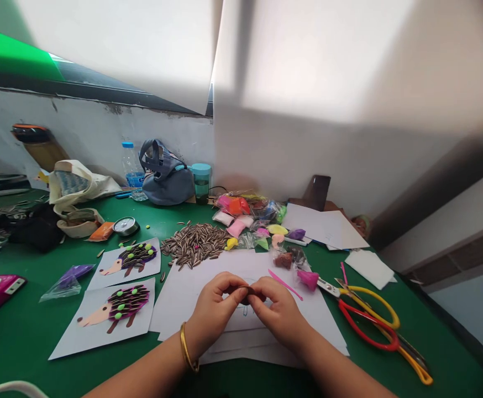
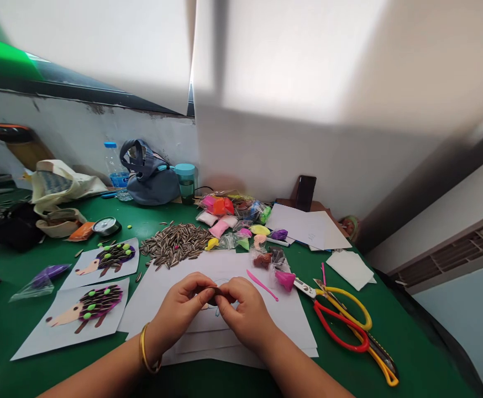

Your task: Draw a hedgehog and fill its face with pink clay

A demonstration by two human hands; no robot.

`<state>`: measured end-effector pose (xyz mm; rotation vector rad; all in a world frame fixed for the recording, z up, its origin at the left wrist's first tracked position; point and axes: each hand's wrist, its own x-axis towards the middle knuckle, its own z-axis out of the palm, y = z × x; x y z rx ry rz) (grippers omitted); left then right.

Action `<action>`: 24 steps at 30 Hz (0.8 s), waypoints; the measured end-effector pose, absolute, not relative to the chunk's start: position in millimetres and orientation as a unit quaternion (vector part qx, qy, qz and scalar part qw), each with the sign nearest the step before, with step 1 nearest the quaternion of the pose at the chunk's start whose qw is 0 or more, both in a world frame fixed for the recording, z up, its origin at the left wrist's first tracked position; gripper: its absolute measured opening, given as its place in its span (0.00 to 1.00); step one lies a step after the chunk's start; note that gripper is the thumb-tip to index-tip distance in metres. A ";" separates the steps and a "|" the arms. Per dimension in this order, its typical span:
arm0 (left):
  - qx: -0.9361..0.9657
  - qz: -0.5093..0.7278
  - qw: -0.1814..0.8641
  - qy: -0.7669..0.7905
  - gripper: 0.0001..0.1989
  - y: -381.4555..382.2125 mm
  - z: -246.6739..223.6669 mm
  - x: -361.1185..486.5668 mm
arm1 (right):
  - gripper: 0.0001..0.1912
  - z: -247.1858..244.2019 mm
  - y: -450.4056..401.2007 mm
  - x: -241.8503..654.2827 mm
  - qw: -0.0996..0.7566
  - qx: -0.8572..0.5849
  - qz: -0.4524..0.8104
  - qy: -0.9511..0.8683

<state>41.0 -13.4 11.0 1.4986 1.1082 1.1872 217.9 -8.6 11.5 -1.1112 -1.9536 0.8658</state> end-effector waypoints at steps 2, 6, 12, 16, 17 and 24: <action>0.600 0.484 0.452 0.450 0.12 -15.0 12.7 42.0 | 0.08 11.1 -8.2 218.0 0.364 -0.434 0.327 -0.757; 0.635 0.461 0.427 0.450 0.09 -15.8 16.7 43.3 | 0.08 9.9 -9.1 217.3 0.363 -0.454 0.302 -0.756; 0.610 0.455 0.446 0.471 0.07 -12.0 12.3 41.0 | 0.02 12.0 -11.6 217.0 0.356 -0.446 0.319 -0.757; 0.589 0.470 0.464 0.466 0.10 -12.7 11.3 40.4 | 0.05 11.6 -9.5 218.7 0.352 -0.448 0.334 -0.751; 0.586 0.473 0.464 0.466 0.13 -13.2 11.6 40.3 | 0.06 11.2 -8.9 218.9 0.352 -0.453 0.332 -0.749; 0.635 0.455 0.424 0.458 0.07 -13.2 12.0 41.1 | 0.07 9.9 -10.5 216.3 0.338 -0.457 0.310 -0.762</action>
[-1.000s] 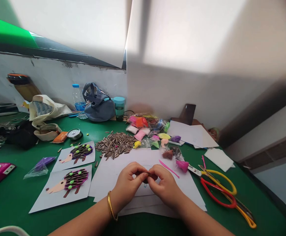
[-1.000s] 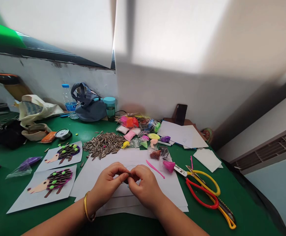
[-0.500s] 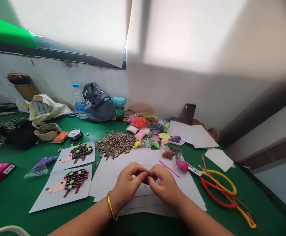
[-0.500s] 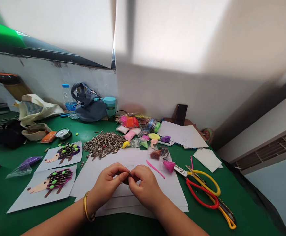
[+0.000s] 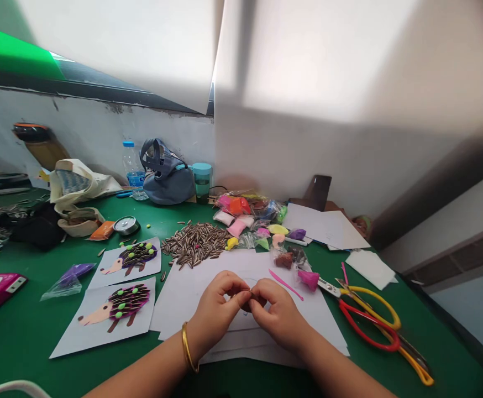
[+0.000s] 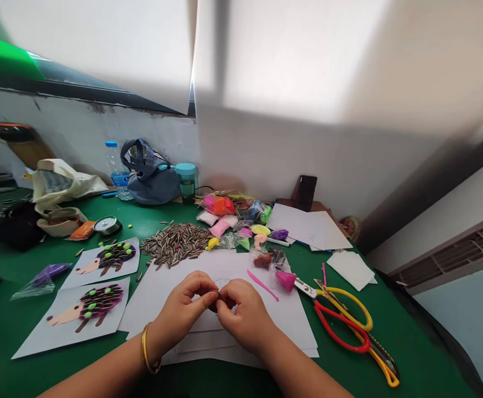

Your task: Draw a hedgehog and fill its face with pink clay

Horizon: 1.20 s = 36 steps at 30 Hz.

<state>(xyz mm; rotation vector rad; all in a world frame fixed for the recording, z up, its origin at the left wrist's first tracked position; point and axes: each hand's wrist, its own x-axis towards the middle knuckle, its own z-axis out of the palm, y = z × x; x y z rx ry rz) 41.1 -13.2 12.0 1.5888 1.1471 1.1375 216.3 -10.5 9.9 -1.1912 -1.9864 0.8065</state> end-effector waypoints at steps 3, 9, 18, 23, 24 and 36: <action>0.609 0.445 0.447 0.481 0.07 -12.3 11.5 42.2 | 0.05 10.9 -11.4 216.3 0.341 -0.453 0.320 -0.759; 0.548 0.478 0.539 0.425 0.12 -14.5 11.4 43.9 | 0.03 11.6 -8.5 219.0 0.358 -0.427 0.365 -0.746; 0.623 0.467 0.428 0.459 0.08 -13.8 15.2 40.8 | 0.05 11.5 -9.7 217.7 0.357 -0.440 0.350 -0.746; 0.609 0.469 0.459 0.446 0.13 -12.8 15.8 40.8 | 0.07 11.8 -9.8 219.4 0.365 -0.441 0.369 -0.732; 0.609 0.470 0.454 0.450 0.14 -13.0 15.8 41.0 | 0.07 11.6 -9.8 219.6 0.366 -0.446 0.365 -0.730; 0.559 0.473 0.509 0.451 0.11 -14.1 12.4 43.5 | 0.04 11.2 -9.5 219.2 0.374 -0.447 0.366 -0.725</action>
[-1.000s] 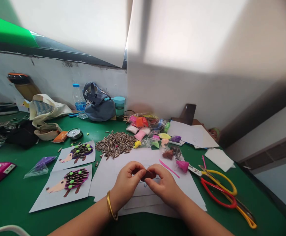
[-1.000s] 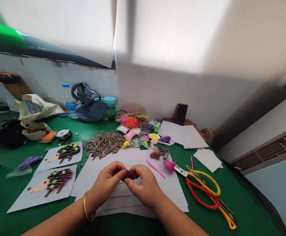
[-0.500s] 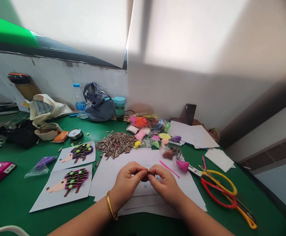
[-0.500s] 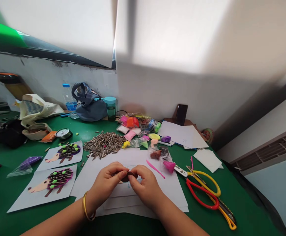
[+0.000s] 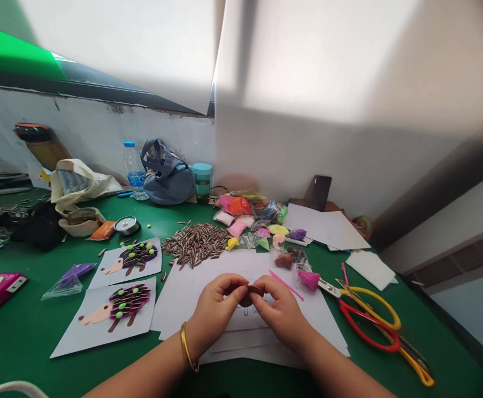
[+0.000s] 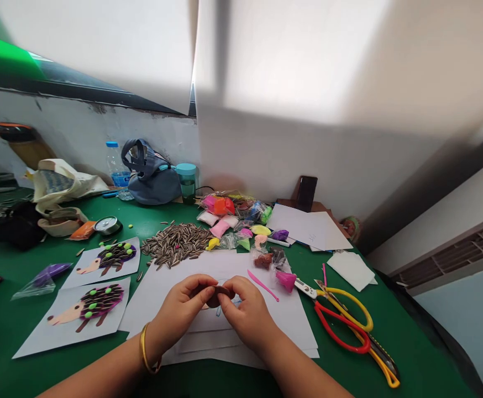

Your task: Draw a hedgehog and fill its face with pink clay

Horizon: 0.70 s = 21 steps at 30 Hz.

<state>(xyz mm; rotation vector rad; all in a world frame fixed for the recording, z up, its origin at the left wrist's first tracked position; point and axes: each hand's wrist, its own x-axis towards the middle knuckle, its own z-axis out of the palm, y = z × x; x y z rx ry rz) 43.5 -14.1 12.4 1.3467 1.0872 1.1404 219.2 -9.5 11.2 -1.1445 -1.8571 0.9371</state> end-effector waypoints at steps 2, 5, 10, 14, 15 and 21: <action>0.596 0.479 0.473 0.438 0.12 -14.2 12.7 42.6 | 0.06 9.9 -9.2 218.6 0.373 -0.452 0.361 -0.725; 0.641 0.471 0.418 0.439 0.06 -14.4 13.5 41.6 | 0.06 9.1 -10.1 216.7 0.359 -0.459 0.347 -0.735; 0.615 0.443 0.451 0.472 0.11 -13.8 11.7 41.6 | 0.04 9.8 -10.8 217.3 0.358 -0.456 0.350 -0.736; 0.597 0.459 0.460 0.471 0.14 -12.3 8.4 41.5 | 0.04 9.3 -9.5 219.5 0.362 -0.453 0.361 -0.730; 0.603 0.464 0.448 0.470 0.14 -12.3 8.3 41.4 | 0.05 8.9 -9.4 219.5 0.360 -0.455 0.362 -0.730; 0.627 0.435 0.438 0.475 0.09 -15.0 11.8 43.9 | 0.03 7.9 -9.5 217.9 0.354 -0.457 0.354 -0.736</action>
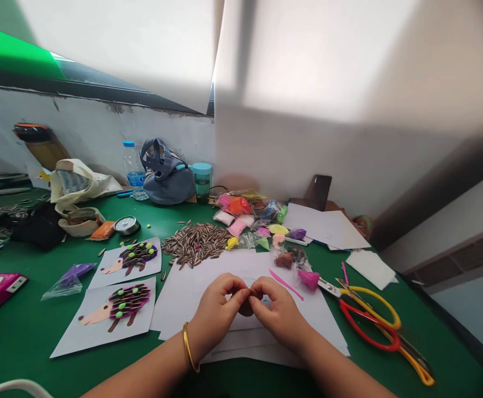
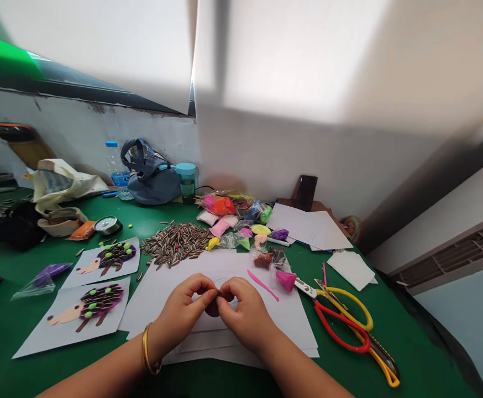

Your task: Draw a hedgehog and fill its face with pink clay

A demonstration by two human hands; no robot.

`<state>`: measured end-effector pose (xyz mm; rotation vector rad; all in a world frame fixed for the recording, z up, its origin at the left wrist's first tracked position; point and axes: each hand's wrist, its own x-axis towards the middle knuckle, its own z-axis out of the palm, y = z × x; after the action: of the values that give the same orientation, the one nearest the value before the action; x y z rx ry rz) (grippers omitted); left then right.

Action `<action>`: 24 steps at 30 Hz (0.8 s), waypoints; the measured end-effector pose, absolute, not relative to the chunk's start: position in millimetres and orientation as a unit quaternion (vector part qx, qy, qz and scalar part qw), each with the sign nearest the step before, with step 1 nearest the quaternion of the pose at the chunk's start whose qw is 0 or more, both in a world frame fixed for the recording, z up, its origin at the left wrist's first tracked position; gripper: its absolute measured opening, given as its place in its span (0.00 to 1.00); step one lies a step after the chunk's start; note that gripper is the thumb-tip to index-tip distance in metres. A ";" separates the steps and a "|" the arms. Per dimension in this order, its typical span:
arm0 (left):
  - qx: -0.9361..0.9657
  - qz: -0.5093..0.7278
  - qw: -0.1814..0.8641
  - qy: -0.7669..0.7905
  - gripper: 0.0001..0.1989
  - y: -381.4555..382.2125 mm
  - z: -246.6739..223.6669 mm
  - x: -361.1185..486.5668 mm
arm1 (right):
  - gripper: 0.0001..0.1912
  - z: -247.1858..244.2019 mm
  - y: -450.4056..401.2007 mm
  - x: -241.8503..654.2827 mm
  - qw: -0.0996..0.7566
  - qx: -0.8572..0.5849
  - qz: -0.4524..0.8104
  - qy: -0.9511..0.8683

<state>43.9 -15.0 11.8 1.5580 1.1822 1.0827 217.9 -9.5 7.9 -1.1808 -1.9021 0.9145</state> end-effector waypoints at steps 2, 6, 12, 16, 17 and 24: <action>0.604 0.445 0.455 0.480 0.10 -15.4 11.5 45.1 | 0.02 8.9 -9.1 218.5 0.359 -0.450 0.363 -0.733; 0.583 0.476 0.462 0.470 0.10 -14.5 8.6 44.3 | 0.04 10.5 -8.7 219.3 0.354 -0.434 0.382 -0.735; 0.643 0.468 0.411 0.446 0.10 -14.7 9.3 40.3 | 0.05 8.1 -9.9 216.8 0.350 -0.454 0.351 -0.740; 0.642 0.452 0.413 0.462 0.09 -13.9 13.6 41.6 | 0.04 8.5 -10.0 217.7 0.350 -0.450 0.349 -0.744; 0.632 0.455 0.420 0.465 0.10 -13.6 14.3 42.0 | 0.04 9.0 -9.9 218.2 0.350 -0.448 0.356 -0.741; 0.600 0.474 0.440 0.471 0.13 -14.0 11.1 41.9 | 0.06 13.3 -10.2 217.5 0.350 -0.446 0.406 -0.717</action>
<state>41.9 -14.0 11.1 1.4904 1.1701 1.1774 217.5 -10.2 13.3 -1.1544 -1.8589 1.0511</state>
